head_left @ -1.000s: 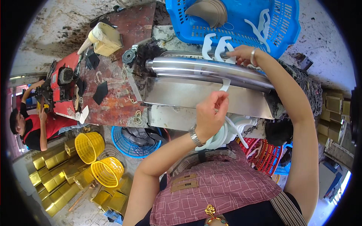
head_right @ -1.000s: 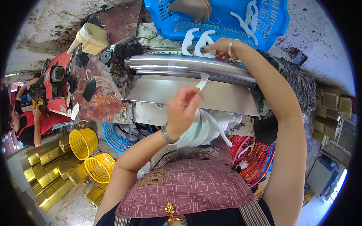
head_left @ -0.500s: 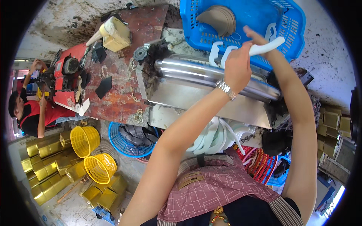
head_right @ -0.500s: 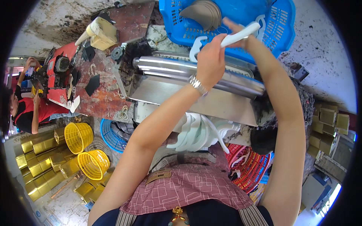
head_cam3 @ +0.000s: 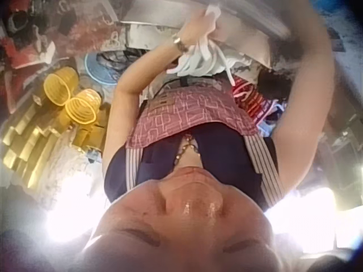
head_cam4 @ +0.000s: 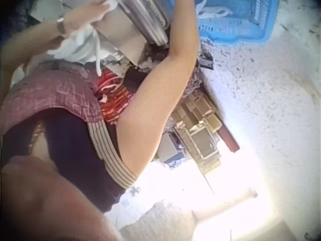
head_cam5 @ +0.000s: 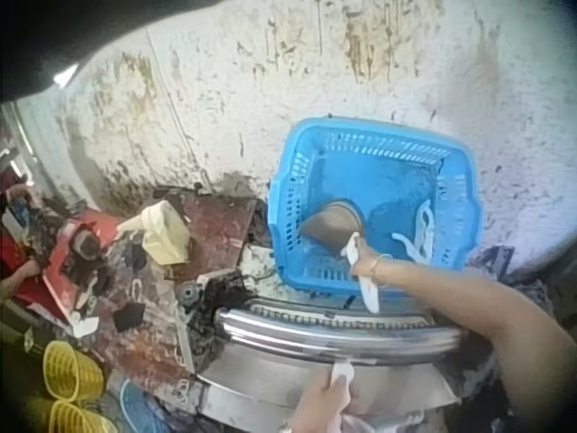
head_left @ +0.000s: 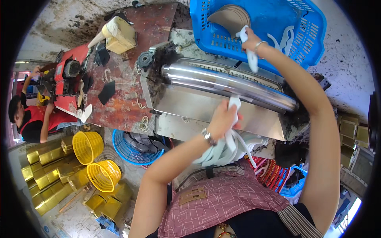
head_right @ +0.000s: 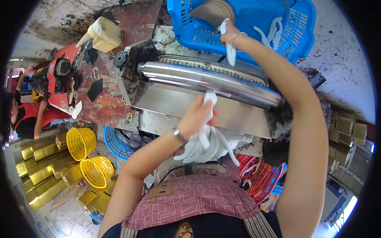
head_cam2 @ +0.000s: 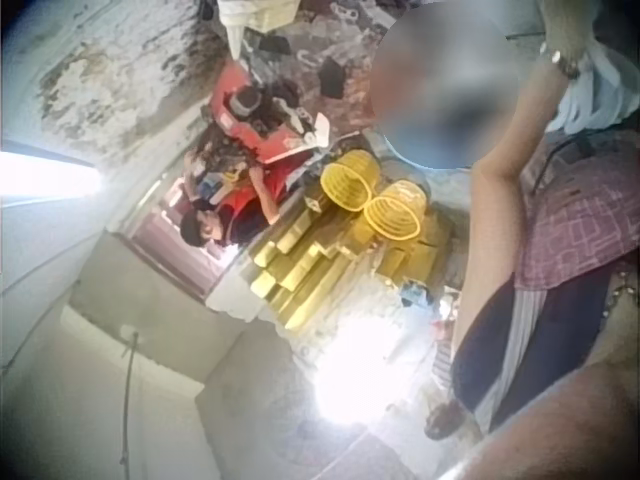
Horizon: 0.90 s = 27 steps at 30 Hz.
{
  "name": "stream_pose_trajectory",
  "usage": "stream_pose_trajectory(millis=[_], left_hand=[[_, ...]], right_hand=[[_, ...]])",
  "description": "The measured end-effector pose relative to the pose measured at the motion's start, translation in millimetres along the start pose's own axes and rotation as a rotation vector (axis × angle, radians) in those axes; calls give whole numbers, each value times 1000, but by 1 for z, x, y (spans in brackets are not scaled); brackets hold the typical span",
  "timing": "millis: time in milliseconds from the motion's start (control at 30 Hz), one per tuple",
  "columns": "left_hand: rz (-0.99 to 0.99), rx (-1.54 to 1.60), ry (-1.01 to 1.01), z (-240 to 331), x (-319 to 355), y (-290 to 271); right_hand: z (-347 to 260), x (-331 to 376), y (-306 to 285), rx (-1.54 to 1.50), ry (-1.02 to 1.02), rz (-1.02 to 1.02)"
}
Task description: The worker feeds shoe components through an industrial roller machine to apply pressure or glue, then sorts the processed pieces into baskets.
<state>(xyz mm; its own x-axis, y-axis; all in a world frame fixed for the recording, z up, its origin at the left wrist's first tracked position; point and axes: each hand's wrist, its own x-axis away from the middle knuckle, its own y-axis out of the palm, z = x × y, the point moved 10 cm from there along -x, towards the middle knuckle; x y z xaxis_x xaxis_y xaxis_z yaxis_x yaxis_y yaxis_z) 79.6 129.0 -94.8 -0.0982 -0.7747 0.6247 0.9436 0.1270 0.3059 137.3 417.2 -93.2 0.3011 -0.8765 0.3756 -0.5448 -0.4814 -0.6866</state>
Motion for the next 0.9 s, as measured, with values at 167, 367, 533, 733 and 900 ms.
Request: stream_pose_trajectory(millis=[167,367,533,733,900], left_hand=[[52,-121,50,10,-15,-12],[363,-554,519,15,74,-67],[161,-924,233,-87,58,-58],[189,-1244,263,-109,45,-30],[102,-1207,70,-115,38,-30]], right_hand=[[-16,76,10,-301,-33,-319],[-25,104,49,-97,-121,-493],[-37,98,31,-74,-225,-484],[-41,89,-36,7,-313,-311],[-11,52,-81,-89,-318,-220]])
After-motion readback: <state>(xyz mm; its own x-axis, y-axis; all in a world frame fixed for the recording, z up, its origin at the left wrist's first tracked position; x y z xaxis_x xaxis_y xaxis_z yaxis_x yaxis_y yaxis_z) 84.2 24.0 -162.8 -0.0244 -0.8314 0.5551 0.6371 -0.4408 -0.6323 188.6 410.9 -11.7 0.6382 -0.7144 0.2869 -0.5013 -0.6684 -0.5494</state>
